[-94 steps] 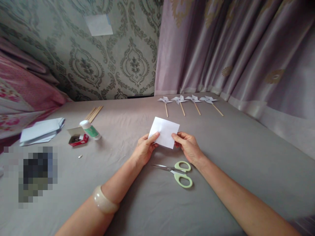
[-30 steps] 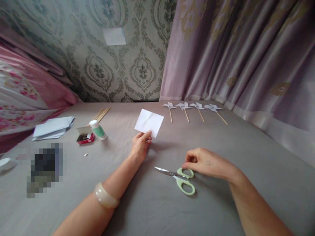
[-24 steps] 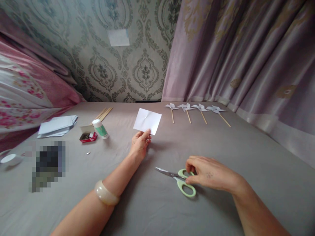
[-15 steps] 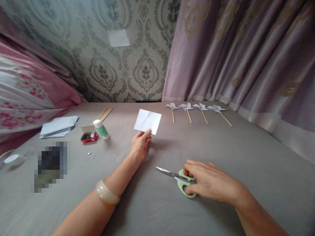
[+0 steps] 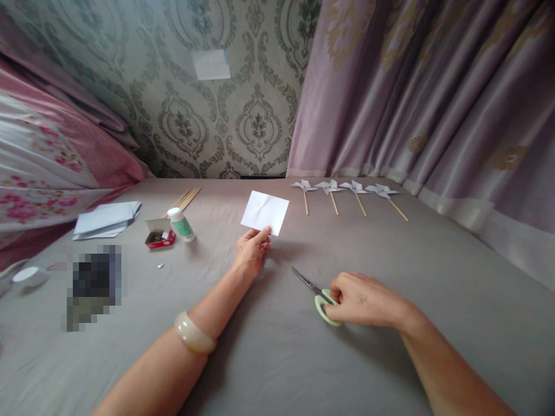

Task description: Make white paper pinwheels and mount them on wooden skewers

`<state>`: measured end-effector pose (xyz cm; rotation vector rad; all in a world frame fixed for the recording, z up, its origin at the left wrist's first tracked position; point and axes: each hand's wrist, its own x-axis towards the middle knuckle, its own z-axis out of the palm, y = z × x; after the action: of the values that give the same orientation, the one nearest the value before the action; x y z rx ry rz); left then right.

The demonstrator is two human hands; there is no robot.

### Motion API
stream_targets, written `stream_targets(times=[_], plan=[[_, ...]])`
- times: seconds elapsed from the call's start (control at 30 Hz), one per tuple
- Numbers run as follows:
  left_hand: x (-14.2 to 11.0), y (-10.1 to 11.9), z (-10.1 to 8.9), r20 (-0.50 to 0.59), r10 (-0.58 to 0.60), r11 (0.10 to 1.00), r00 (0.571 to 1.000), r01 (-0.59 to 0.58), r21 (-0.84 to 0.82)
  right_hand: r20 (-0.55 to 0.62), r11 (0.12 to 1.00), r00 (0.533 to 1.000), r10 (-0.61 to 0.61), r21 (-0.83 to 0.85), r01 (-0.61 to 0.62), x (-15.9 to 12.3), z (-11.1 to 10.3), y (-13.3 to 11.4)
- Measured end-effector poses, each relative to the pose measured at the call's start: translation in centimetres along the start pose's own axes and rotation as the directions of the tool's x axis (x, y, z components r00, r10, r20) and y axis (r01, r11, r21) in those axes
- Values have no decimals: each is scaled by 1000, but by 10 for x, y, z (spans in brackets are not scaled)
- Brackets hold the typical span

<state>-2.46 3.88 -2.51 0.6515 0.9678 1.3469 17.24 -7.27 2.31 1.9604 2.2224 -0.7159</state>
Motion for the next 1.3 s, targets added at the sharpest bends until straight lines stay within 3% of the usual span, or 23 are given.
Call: stream_targets(times=[0.13, 0.23, 0.37, 0.47, 0.67, 0.87, 1.0, 1.3], plan=[[1, -1, 0, 13, -10, 1000, 1000, 10, -18, 53, 908, 996, -70, 417, 41, 22, 6, 17], [0, -1, 2, 23, -41, 998, 999, 42, -48, -29, 766, 998, -50, 641, 57, 34, 9, 21], [-1, 0, 4, 53, -84, 992, 995, 89, -93, -119, 588, 992, -46, 800, 123, 41, 12, 14], [-3, 0, 7, 66, -106, 987, 992, 113, -114, -152, 537, 988, -18, 832, 138, 42, 14, 6], [-15, 8, 21, 44, -39, 992, 998, 44, -116, -254, 614, 967, -17, 761, 210, 40, 18, 1], [-37, 28, 38, 72, -16, 992, 997, 25, -122, -252, 742, 941, -228, 580, 335, 26, 13, -7], [-50, 38, 46, 83, -46, 990, 995, 57, -132, -278, 753, 908, -314, 509, 416, 17, 10, -16], [-62, 44, 53, 67, -10, 995, 998, 17, -101, -330, 772, 894, -304, 465, 434, 14, 10, -17]])
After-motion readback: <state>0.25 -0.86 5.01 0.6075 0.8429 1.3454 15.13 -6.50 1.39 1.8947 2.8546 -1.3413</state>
